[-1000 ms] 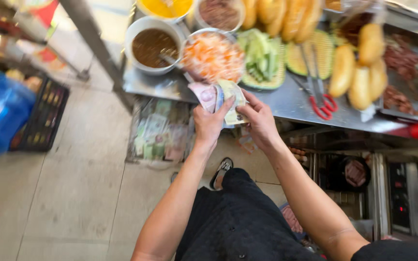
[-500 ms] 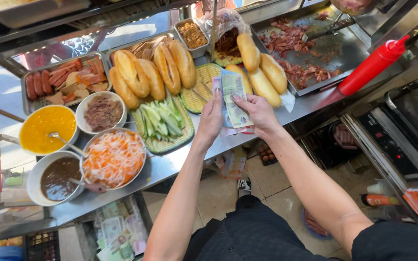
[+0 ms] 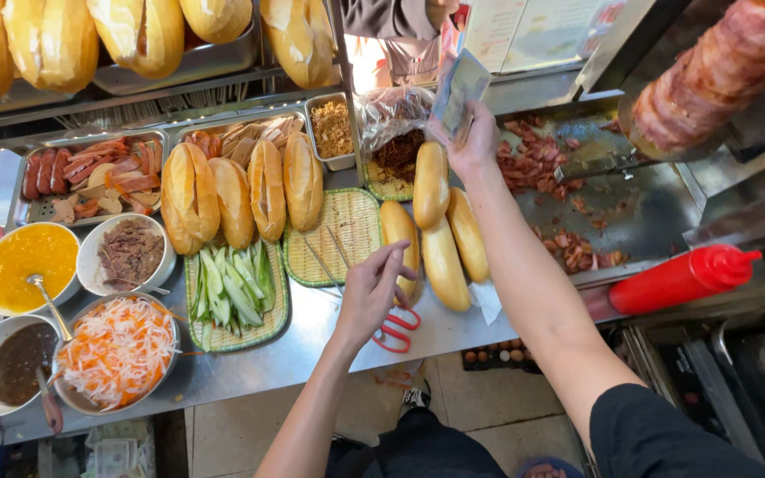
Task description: The person slices sausages on a cutting board, then boils them in a pan. They assemble a sandwich by slicing a baguette, spreading condiments, and adding cooked sausage, shredded vegetables, and cucumber slices. The finished sandwich is wrapped in paper and handed to a customer in exchange for cash.
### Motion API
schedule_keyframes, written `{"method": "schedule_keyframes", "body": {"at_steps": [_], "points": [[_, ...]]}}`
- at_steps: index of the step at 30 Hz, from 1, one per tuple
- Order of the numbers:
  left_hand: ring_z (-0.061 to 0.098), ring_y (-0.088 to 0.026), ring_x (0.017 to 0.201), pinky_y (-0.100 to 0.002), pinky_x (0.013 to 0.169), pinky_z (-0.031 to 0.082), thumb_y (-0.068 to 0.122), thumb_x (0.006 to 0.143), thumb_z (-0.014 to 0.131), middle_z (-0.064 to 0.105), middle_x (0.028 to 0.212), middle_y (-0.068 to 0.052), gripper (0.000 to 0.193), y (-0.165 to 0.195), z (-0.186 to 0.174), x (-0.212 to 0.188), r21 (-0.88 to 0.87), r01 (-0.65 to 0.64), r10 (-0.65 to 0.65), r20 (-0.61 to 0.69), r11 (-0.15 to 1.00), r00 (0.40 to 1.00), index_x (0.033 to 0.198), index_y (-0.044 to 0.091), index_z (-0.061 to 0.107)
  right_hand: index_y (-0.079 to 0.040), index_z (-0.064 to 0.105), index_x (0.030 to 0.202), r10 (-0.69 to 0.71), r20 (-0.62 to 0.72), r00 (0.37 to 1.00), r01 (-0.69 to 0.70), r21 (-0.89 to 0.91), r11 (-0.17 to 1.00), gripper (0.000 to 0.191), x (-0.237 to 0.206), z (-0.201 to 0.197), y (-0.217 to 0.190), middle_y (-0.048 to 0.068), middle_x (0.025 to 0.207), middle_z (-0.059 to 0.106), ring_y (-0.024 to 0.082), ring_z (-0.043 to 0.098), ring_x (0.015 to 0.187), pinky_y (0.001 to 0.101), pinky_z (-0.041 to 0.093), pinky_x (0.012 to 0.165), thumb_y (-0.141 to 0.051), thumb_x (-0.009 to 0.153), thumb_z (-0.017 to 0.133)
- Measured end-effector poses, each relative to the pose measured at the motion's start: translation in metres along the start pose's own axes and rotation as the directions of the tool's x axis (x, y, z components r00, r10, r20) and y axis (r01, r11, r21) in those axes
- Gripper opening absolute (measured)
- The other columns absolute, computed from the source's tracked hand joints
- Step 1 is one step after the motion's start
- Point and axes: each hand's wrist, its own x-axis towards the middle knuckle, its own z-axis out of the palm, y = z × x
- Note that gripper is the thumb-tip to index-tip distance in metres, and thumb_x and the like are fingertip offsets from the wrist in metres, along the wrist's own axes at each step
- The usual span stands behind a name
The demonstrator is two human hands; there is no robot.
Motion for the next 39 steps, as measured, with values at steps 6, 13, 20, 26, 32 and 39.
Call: {"method": "schedule_keyframes", "body": {"at_steps": [6, 13, 20, 26, 32, 39], "points": [[0.060, -0.009, 0.048, -0.025, 0.046, 0.050, 0.030, 0.106, 0.047, 0.074, 0.079, -0.007, 0.044, 0.010, -0.008, 0.008, 0.063, 0.043, -0.033, -0.157, 0.997, 0.987, 0.136, 0.003, 0.064, 0.003, 0.058, 0.119, 0.028, -0.109, 0.994, -0.017, 0.106, 0.994, 0.030, 0.055, 0.009, 0.008, 0.018, 0.108, 0.070, 0.034, 0.072, 0.092, 0.0438, 0.063, 0.076, -0.016, 0.097, 0.049], [0.067, -0.009, 0.061, -0.025, 0.051, 0.050, 0.030, 0.105, 0.052, 0.075, 0.081, -0.007, 0.042, -0.028, -0.037, -0.005, -0.006, 0.097, -0.094, -0.326, 0.995, 0.941, 0.134, 0.003, 0.065, 0.005, 0.060, 0.111, 0.023, -0.120, 0.993, -0.029, -0.043, 0.999, 0.025, 0.081, 0.044, 0.024, 0.018, 0.106, 0.066, 0.035, 0.074, 0.088, 0.0530, 0.066, 0.069, -0.008, 0.091, 0.057], [0.073, -0.013, 0.074, -0.028, 0.064, 0.056, 0.028, 0.101, 0.059, 0.079, 0.086, -0.009, 0.039, -0.087, -0.052, -0.019, 0.097, 0.198, -0.141, -0.416, 0.975, 0.898, 0.126, 0.001, 0.071, 0.001, 0.056, 0.117, 0.113, -0.119, 0.986, -0.132, -0.162, 0.978, 0.031, 0.074, 0.042, 0.030, 0.014, 0.102, 0.065, 0.026, 0.066, 0.082, 0.0381, 0.056, 0.059, -0.017, 0.093, 0.066], [0.077, -0.018, 0.081, -0.031, 0.074, 0.059, 0.027, 0.095, 0.067, 0.079, 0.093, -0.013, 0.033, -0.100, -0.013, 0.017, 0.228, 0.125, -0.039, -0.348, 0.966, 0.937, 0.116, 0.002, 0.074, -0.004, 0.058, 0.112, 0.128, -0.163, 0.978, -0.159, -0.188, 0.969, 0.026, 0.041, 0.024, 0.014, 0.003, 0.090, 0.061, 0.014, 0.056, 0.077, 0.0312, 0.047, 0.065, -0.022, 0.103, 0.074], [0.077, -0.022, 0.086, -0.033, 0.078, 0.059, 0.030, 0.093, 0.067, 0.079, 0.102, -0.012, 0.039, -0.093, -0.033, 0.024, 0.332, 0.162, -0.007, -0.423, 0.929, 0.906, 0.121, 0.003, 0.073, -0.002, 0.063, 0.132, 0.108, 0.153, 0.982, -0.038, -0.403, 0.914, 0.029, -0.088, -0.024, 0.035, 0.001, 0.086, 0.061, 0.008, 0.052, 0.071, 0.0246, 0.044, 0.065, -0.020, 0.111, 0.056], [0.077, -0.023, 0.075, -0.034, 0.073, 0.058, 0.030, 0.089, 0.071, 0.079, 0.093, -0.011, 0.041, -0.056, -0.125, 0.057, 0.419, 0.158, 0.207, -0.698, 0.894, 0.685, 0.118, 0.002, 0.073, 0.002, 0.065, 0.126, 0.184, 0.041, 0.982, -0.132, -0.546, 0.827, 0.027, -0.194, -0.066, 0.077, 0.000, 0.086, 0.060, 0.007, 0.051, 0.073, 0.0213, 0.043, 0.067, -0.015, 0.106, 0.060]]}}
